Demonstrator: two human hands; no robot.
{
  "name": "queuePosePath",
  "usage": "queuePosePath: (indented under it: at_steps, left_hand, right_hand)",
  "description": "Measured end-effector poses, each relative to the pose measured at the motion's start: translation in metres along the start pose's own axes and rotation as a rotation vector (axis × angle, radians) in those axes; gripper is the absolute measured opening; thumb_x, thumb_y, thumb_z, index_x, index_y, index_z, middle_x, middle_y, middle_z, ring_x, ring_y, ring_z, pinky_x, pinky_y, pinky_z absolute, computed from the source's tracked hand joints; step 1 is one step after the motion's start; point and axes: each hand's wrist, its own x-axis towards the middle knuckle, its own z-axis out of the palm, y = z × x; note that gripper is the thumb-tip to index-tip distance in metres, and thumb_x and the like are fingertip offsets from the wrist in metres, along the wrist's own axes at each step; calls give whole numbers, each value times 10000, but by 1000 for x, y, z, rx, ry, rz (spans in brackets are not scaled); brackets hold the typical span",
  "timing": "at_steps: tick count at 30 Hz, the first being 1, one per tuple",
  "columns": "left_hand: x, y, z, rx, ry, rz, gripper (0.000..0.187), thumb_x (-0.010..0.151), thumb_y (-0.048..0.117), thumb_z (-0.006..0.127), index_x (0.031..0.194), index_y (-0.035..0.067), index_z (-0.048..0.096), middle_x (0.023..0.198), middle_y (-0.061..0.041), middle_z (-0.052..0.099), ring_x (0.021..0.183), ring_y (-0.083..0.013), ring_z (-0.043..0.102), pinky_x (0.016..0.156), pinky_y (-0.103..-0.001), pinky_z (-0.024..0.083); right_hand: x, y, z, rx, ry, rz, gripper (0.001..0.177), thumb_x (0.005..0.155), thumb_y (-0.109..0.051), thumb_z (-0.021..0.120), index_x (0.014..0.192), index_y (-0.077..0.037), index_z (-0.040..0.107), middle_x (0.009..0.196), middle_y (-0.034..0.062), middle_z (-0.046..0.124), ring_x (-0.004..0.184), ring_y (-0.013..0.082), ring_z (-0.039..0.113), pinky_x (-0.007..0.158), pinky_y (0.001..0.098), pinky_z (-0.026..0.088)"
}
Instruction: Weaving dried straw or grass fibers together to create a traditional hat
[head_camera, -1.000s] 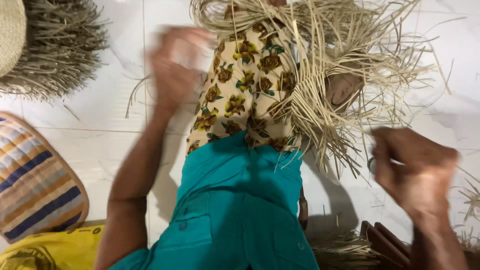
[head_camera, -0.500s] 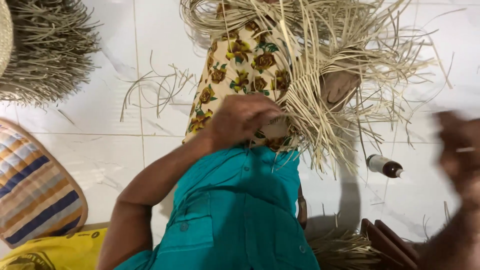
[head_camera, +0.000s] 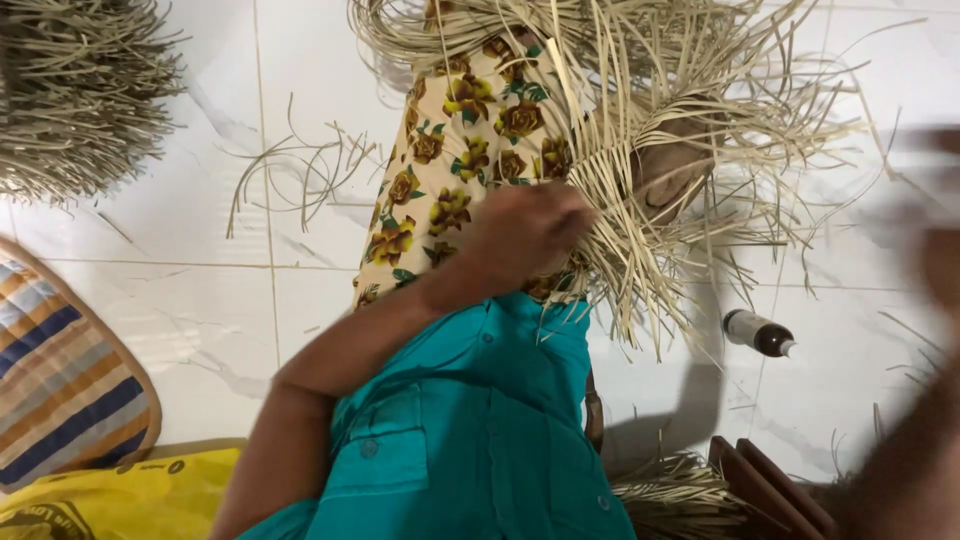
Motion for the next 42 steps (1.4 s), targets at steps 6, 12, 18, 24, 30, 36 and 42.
queuePosePath:
  at_steps: [6,12,18,24,30,36,42]
  left_hand:
    - [14,5,22,-76,-25,-87,181,931,345,502,866,189,569,606,-12,550,521,-310,565,423,-444,456]
    - [8,-21,-17,-113,52,-110,172,928,365,552,876,209,602,626,-25,575,593,-319,612,460,-423,485]
    - [-7,-40,-28,-64,158,-202,63,868,225,674,873,180,630,667,-55,628,654,-321,644,501,-418,520]
    - [-27,-53,-51,-9,216,-285,42,933,157,611,899,135,622,616,-78,571,585,-317,615,475,-418,514]
    - [-52,-44,-25,-189,156,-458,110,850,113,661,931,181,691,761,-96,675,717,-347,658,545,-426,553]
    - [-47,-16,-19,-461,75,-443,119,919,72,587,1017,77,653,860,-209,655,788,-418,649,641,-492,567]
    - [-37,-20,-4,-516,72,-373,264,990,180,521,1253,159,540,1072,-175,615,973,-425,604,737,-543,567]
  right_hand:
    - [77,-123,134,220,-143,124,516,770,112,623,1259,-24,537,1013,242,590,945,439,577,778,506,484]
    - [84,-105,134,188,-227,254,214,799,45,687,1011,27,668,815,267,626,762,448,620,648,485,502]
    - [72,-66,151,86,-97,225,73,886,-51,742,945,-93,734,767,125,648,741,318,635,606,374,478]
    - [69,-65,153,29,-25,108,75,897,-20,746,959,-63,744,763,149,634,737,330,601,620,371,472]
    - [69,-72,158,-55,6,14,59,912,21,742,960,-14,747,692,178,584,659,305,541,623,369,456]
    - [67,-74,167,-105,-4,24,76,920,55,716,976,9,737,702,185,580,665,295,540,651,375,450]
    - [70,-67,172,-222,9,-47,69,900,54,738,927,-9,742,707,161,606,679,277,576,692,349,461]
